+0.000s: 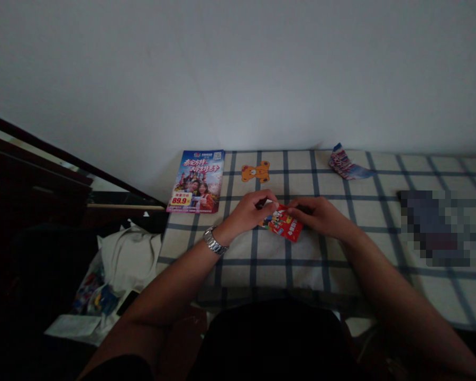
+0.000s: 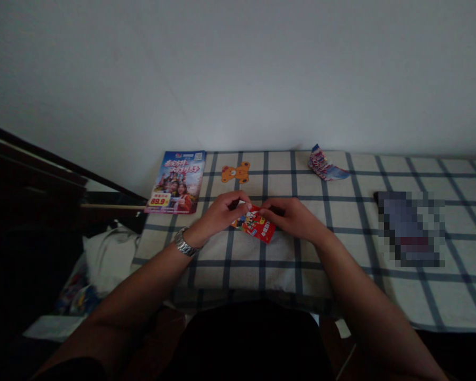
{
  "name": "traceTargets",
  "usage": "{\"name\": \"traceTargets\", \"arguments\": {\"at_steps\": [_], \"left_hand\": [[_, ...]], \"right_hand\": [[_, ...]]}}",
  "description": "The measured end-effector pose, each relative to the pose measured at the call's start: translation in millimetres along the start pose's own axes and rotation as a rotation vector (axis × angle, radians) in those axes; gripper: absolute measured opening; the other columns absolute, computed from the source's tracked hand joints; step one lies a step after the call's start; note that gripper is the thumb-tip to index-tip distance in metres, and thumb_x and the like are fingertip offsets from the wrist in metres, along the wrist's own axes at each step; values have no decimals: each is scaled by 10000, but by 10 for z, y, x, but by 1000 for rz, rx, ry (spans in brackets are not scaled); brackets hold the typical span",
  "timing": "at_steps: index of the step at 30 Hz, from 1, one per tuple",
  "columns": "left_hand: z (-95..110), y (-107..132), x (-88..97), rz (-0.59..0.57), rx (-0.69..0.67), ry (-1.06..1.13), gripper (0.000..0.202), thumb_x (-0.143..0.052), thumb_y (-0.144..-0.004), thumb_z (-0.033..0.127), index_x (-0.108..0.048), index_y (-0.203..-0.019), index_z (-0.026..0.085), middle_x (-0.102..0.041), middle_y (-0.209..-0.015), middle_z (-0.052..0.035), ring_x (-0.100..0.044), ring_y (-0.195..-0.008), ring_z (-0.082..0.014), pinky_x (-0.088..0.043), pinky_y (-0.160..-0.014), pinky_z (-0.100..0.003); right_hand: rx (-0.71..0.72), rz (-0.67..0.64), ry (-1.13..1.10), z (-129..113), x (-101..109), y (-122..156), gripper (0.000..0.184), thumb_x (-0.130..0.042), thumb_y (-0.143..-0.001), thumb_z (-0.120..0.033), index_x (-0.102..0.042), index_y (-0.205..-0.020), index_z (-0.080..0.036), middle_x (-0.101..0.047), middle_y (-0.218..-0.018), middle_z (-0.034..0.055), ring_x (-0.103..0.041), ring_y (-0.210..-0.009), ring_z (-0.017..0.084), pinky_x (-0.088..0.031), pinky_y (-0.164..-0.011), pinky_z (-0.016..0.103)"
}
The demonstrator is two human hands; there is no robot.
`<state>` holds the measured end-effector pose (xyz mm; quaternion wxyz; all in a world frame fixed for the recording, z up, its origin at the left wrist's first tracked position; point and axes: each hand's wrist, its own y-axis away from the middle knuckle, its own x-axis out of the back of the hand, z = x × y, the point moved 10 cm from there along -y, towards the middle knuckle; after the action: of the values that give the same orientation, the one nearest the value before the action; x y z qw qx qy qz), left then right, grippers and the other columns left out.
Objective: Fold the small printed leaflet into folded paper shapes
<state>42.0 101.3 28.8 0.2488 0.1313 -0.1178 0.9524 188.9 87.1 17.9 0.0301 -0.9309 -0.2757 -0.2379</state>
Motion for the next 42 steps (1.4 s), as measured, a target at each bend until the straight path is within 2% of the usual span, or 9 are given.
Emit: {"name": "traceTargets", "arguments": {"at_steps": [2,6,12,15,19,29,35,39,42], "left_hand": [[-3,3,-33,-11,-8,1,282,-622,-1027,434,-678,-902,188,-607,-755,13,-523,-670,-120,-385,-624,-241],[32,15,-69,2,-48,-47,239,-602,-1033,380,-674,-903,193,-651,-803,3,-563,-727,-130,-415,-677,-253],[86,41,-106,-6,-84,-157,214,-585,-1039,356,-668,-920,198,-701,-869,-13,-622,-798,-149,-454,-731,-275],[113,39,-93,-10,-121,-177,198,-588,-1044,338,-678,-929,204,-711,-889,-13,-645,-827,-151,-474,-776,-284],[120,18,7,49,-138,-174,210,-597,-1050,348,-675,-920,202,-699,-864,-7,-642,-816,-146,-472,-760,-276],[86,-13,138,85,-108,-181,310,-592,-1062,466,-695,-950,196,-704,-879,-17,-607,-771,-142,-441,-704,-269],[1,-46,178,65,-56,-154,380,-589,-1047,539,-711,-960,190,-707,-880,-29,-604,-763,-148,-445,-685,-267],[-66,-63,168,48,0,-92,410,-622,-1022,570,-737,-947,183,-730,-872,-33,-629,-765,-154,-456,-682,-264],[-127,-63,212,87,46,-16,411,-653,-1000,580,-759,-981,183,-758,-912,-39,-658,-791,-163,-483,-706,-265]], "right_hand": [[29,43,15,-44,-8,-6,394,-594,-1026,-549,-764,-1025,-193,-737,-824,27,-585,-672,150,-433,-613,271],[66,115,48,-104,-10,-6,351,-580,-1040,-486,-748,-968,-186,-712,-770,13,-567,-646,136,-421,-602,260],[126,113,83,-189,-42,-8,304,-591,-1030,-412,-723,-878,-185,-701,-740,5,-600,-665,134,-432,-630,255],[109,108,94,-181,-41,-9,318,-586,-1033,-424,-740,-888,-187,-704,-733,2,-601,-657,134,-431,-626,256],[51,112,108,-101,19,-5,377,-576,-1042,-490,-784,-951,-189,-736,-759,10,-605,-658,138,-422,-609,260],[-13,80,89,8,129,17,487,-565,-1027,-601,-826,-1015,-190,-778,-816,32,-632,-674,170,-464,-612,277],[-31,58,98,44,190,23,509,-548,-1025,-622,-828,-1014,-197,-760,-772,27,-630,-661,186,-478,-601,296],[-45,65,50,88,194,15,500,-575,-1008,-640,-828,-969,-210,-759,-767,25,-644,-659,196,-483,-587,298],[-58,90,14,141,209,8,494,-591,-1002,-641,-827,-935,-213,-768,-775,30,-662,-678,204,-508,-615,306]]}}
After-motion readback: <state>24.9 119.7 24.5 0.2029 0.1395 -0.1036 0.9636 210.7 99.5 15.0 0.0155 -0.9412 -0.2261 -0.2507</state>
